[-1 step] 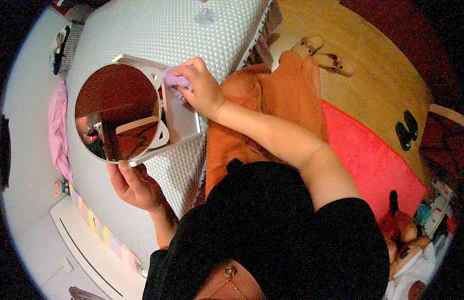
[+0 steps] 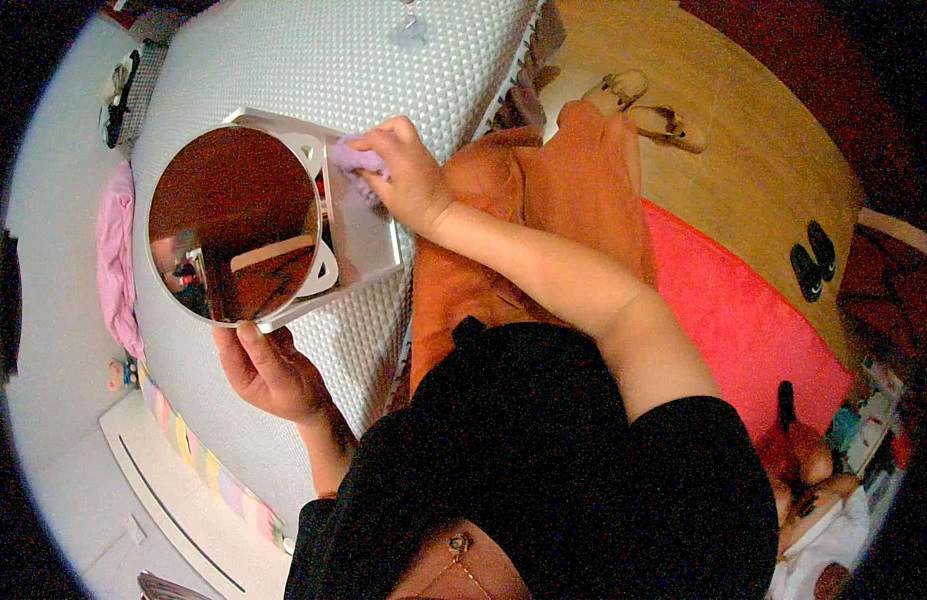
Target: The person cleans a white cat-shaped makeup mirror with a purple cloth. They wipe the mirror surface, the frame, and the interior compartments containing makeup items. The person rotates the mirror to clean all sides and the back.
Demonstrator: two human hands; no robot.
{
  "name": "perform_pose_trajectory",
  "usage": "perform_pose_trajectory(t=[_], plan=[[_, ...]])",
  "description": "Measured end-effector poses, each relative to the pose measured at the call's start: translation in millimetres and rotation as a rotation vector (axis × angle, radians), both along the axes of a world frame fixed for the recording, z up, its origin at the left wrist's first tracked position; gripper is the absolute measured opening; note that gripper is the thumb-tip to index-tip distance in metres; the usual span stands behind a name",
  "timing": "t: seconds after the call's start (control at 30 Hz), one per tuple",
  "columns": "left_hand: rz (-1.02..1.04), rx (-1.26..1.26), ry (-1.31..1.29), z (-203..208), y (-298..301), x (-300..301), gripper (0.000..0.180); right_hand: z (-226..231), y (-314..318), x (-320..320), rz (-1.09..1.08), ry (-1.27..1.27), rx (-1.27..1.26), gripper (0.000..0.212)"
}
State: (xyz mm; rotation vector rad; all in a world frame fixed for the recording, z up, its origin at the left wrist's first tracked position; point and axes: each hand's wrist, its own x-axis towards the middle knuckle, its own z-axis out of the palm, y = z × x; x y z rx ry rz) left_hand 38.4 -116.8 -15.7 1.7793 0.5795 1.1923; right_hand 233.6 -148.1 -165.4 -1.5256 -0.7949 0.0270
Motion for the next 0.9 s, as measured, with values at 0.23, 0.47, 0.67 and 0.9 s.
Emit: perform_pose_trajectory(t=[0.23,0.47,0.67,0.9], plan=[[-0.048,-0.016,0.156,2.8,4.9,-11.7,0.044,-6.6,3.5,8.2,0.029,0.014,-0.442,0.023],[0.009,-0.065,0.187,7.2,-1.5,-8.0,0.042,-3.6,-8.1,-20.2,0.126,-0.144,-0.602,0.016],[-0.023,-0.011,0.169,9.2,3.5,-10.3,0.027,20.9,-51.8,-43.9,0.424,-0.060,-0.612,0.023],[0.117,0.199,0.036,-6.4,16.4,-40.4,0.039,53.3,-65.8,-44.8,0.377,0.096,-0.210,0.037]])
